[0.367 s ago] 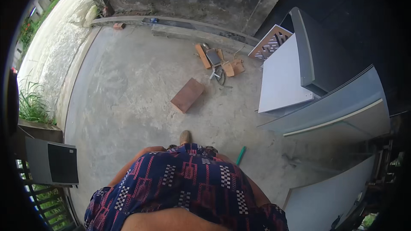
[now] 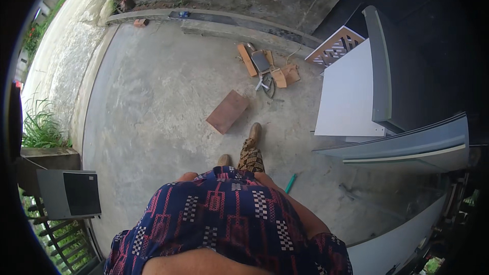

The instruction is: Using a chisel and wooden mallet to shape or carve a piece of wood.

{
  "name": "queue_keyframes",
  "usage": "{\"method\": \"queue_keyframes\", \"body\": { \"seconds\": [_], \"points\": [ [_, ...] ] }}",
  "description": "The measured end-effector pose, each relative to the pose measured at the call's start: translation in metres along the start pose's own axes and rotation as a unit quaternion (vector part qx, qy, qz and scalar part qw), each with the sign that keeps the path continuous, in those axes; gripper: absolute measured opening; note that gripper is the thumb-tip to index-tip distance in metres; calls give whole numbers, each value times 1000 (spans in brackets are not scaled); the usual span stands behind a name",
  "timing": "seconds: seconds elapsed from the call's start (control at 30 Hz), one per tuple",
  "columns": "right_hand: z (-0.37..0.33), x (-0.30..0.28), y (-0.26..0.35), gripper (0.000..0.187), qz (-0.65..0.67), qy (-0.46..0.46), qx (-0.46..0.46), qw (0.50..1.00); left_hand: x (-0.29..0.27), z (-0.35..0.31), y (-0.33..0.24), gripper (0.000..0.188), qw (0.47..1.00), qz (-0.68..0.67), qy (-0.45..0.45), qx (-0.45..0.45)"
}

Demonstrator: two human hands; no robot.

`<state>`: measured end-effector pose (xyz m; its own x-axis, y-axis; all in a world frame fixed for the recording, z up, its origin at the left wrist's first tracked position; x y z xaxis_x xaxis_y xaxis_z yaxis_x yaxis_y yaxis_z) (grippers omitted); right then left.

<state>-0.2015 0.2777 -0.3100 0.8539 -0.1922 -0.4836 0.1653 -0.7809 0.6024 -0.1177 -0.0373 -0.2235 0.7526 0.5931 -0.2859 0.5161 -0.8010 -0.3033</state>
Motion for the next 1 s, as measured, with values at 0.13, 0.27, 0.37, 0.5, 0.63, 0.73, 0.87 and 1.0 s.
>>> {"method": "queue_keyframes", "body": {
  "seconds": [0.13,0.27,0.37,0.5,0.63,0.73,0.87,1.0],
  "points": [
    [14,-114,59,20,145,-45,-60,987,-56,-16,-38,35,996,-74,-33,-30],
    [21,-208,89,11,490,67,-3,869,-116,-11,-101,33,981,-175,-84,-13],
    [46,-222,37,11,541,106,54,833,-151,24,-138,33,988,-136,-69,-37],
    [68,-255,3,16,505,120,50,853,-187,57,-162,30,988,-57,-134,-55],
    [77,-268,-1,20,484,129,49,864,-226,59,-185,29,987,-28,-143,-68],
    [90,-293,3,25,433,99,-18,896,-255,64,-209,29,991,8,-123,-46],
    [111,-315,4,28,415,81,-15,906,-303,71,-233,29,993,31,-110,-40],
    [138,-319,12,27,357,27,-30,933,-345,81,-232,28,993,-116,4,28]
  ]
}}
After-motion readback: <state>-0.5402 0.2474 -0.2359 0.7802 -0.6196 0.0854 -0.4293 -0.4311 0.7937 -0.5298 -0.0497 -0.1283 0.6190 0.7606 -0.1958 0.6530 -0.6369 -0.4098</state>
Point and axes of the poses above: each hand's wrist, its own z-axis towards the middle knuckle, its own x-axis out of the palm, y = z × x, the point moved 8 cm from there along z, towards the middle knuckle, and after that the axes turned 5 degrees about -x, right-handed, at the moved point
